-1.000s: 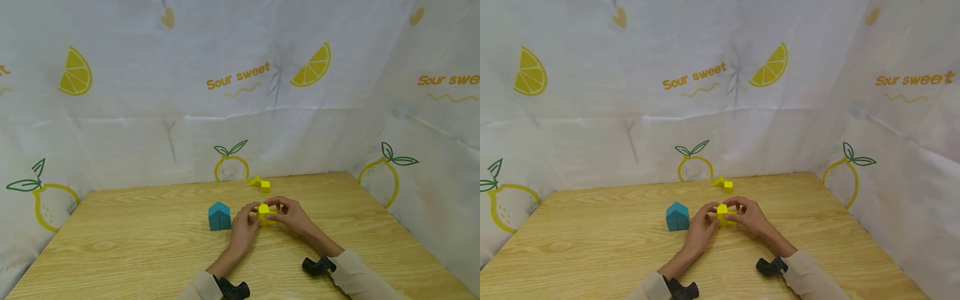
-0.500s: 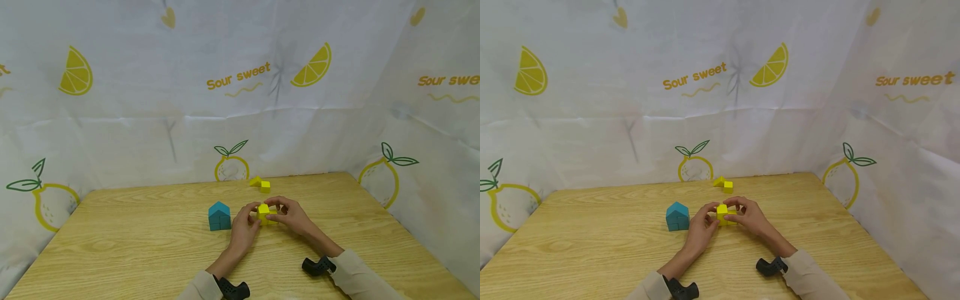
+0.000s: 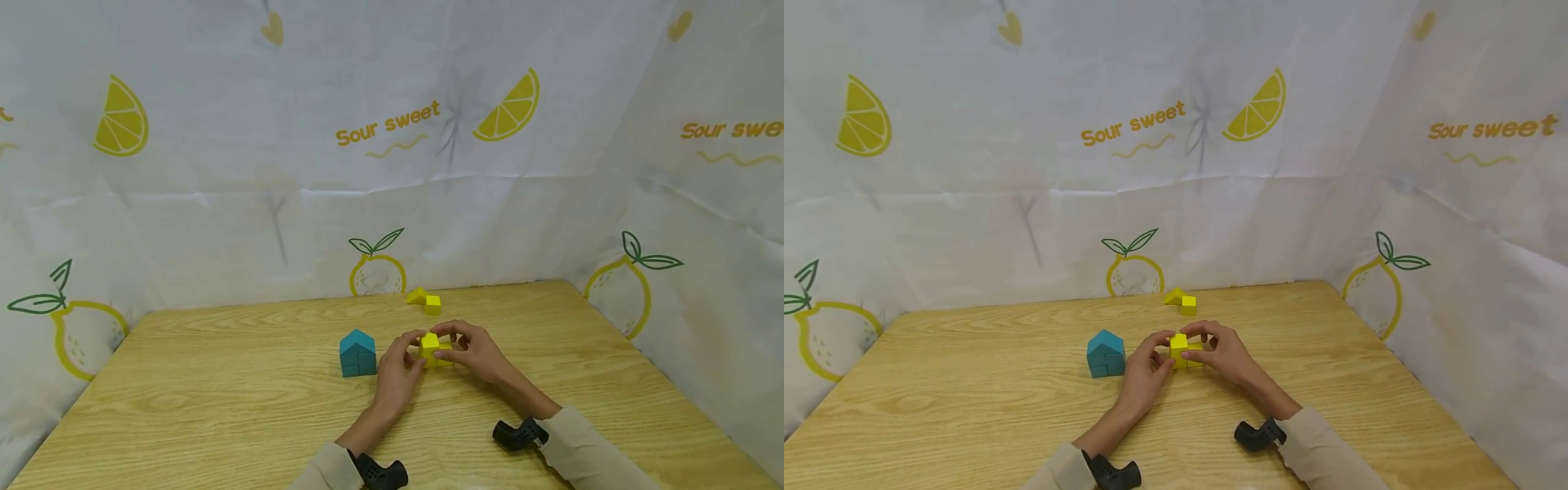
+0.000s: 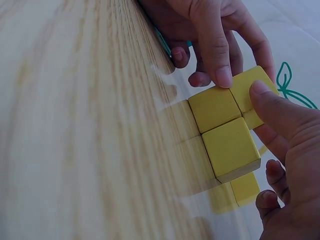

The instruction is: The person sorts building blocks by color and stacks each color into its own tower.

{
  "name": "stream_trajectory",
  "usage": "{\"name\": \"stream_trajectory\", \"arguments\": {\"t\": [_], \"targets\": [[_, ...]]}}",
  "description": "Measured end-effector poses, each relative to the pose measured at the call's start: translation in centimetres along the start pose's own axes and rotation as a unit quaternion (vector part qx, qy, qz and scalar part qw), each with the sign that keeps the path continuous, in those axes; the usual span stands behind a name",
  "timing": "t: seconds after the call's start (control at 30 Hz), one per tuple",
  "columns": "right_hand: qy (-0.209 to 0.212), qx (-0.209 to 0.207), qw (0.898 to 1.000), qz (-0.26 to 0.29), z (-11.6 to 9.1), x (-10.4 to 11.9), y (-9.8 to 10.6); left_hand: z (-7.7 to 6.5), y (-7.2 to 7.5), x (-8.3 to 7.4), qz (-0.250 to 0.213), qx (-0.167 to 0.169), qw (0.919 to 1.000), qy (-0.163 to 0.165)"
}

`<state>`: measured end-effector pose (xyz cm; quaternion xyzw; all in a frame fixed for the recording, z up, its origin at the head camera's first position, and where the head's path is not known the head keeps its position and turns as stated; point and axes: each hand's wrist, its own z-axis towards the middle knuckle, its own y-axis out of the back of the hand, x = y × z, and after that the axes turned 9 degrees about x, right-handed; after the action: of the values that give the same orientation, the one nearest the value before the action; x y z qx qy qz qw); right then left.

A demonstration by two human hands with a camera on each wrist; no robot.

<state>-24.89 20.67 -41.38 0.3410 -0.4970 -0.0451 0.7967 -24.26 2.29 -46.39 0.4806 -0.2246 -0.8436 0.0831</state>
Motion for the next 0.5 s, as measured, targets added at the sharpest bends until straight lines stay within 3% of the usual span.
{"name": "stream_trajectory", "arguments": {"t": [0.23, 0.5], "targets": [[0.006, -0.003, 1.0, -0.007, -0.05, 0.2, 0.05, -0.01, 0.01, 0.03, -0.003, 0.002, 1.0, -0.003], [-0.003, -0.066, 0.998, 0.004, 0.08, 0.04, 0.28, 0.03, 0.02, 0.08, -0.003, 0.0, 0.9999, -0.01]]}}
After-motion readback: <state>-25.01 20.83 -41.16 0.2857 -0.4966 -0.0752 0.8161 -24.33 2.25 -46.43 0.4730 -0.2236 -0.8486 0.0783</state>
